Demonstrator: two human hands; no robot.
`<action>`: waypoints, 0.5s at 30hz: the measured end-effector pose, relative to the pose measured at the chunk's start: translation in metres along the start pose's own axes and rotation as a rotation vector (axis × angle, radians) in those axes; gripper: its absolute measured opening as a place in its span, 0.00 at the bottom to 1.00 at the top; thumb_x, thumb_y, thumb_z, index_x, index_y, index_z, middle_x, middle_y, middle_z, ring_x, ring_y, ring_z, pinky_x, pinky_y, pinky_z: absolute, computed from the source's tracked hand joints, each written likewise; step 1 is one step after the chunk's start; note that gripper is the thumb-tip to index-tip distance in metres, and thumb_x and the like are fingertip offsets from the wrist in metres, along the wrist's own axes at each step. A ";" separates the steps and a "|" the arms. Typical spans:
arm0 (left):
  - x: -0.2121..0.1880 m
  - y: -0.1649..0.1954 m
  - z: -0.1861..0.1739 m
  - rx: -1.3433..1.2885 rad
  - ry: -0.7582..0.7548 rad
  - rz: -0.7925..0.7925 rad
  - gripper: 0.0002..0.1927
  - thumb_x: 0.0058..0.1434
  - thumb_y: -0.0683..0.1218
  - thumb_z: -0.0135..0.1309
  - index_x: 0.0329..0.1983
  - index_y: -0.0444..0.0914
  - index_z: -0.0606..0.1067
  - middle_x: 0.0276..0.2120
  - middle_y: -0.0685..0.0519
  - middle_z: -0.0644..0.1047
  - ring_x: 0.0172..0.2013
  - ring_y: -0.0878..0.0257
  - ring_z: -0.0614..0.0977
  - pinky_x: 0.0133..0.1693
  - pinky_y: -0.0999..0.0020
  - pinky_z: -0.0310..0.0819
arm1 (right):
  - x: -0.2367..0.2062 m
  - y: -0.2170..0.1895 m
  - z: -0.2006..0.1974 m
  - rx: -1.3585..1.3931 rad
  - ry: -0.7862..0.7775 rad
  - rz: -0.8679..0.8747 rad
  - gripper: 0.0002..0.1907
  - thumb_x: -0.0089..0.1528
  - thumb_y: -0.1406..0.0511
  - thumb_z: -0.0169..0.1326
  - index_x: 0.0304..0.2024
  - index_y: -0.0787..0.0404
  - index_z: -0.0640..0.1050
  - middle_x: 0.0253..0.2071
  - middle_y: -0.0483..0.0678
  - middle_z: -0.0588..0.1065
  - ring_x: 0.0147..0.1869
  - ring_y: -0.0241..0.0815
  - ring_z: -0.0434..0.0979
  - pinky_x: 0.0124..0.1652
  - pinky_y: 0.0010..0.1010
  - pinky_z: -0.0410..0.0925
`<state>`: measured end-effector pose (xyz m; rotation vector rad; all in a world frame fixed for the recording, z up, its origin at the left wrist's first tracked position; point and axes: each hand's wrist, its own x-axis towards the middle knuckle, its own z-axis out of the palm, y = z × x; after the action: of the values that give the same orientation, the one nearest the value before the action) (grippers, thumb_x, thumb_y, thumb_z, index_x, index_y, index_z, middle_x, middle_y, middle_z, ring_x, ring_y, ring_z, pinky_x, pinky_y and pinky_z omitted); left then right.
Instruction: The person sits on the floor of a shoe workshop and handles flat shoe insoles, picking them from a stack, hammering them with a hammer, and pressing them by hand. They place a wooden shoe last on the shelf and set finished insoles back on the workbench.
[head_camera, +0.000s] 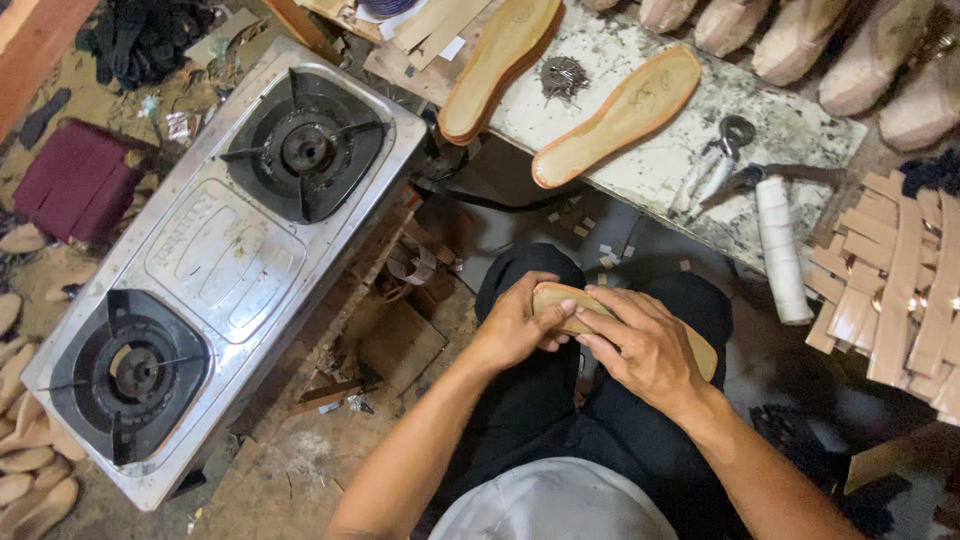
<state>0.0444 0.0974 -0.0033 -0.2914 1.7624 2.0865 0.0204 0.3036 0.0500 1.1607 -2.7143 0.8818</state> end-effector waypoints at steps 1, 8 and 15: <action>-0.002 -0.008 0.003 -0.030 0.022 0.022 0.26 0.66 0.50 0.57 0.62 0.34 0.66 0.42 0.45 0.79 0.34 0.61 0.84 0.31 0.70 0.82 | -0.004 -0.002 -0.001 0.003 0.004 -0.016 0.20 0.54 0.62 0.63 0.49 0.58 0.82 0.56 0.53 0.77 0.58 0.55 0.77 0.56 0.45 0.68; -0.039 -0.037 0.004 -0.207 0.133 0.165 0.21 0.66 0.44 0.56 0.60 0.34 0.67 0.47 0.43 0.79 0.40 0.58 0.83 0.38 0.66 0.83 | -0.074 0.005 -0.022 -0.006 0.312 0.249 0.27 0.55 0.63 0.63 0.56 0.65 0.75 0.61 0.55 0.74 0.65 0.53 0.73 0.63 0.44 0.64; -0.063 -0.049 0.003 -0.299 0.154 0.282 0.23 0.64 0.46 0.57 0.59 0.35 0.67 0.60 0.44 0.72 0.50 0.57 0.80 0.37 0.64 0.83 | -0.136 0.020 -0.002 1.078 0.416 0.502 0.31 0.67 0.66 0.53 0.71 0.69 0.62 0.62 0.53 0.72 0.66 0.39 0.70 0.63 0.32 0.62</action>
<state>0.1219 0.0965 -0.0213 -0.3082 1.6502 2.5986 0.1039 0.4031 0.0054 0.1873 -2.1251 2.4709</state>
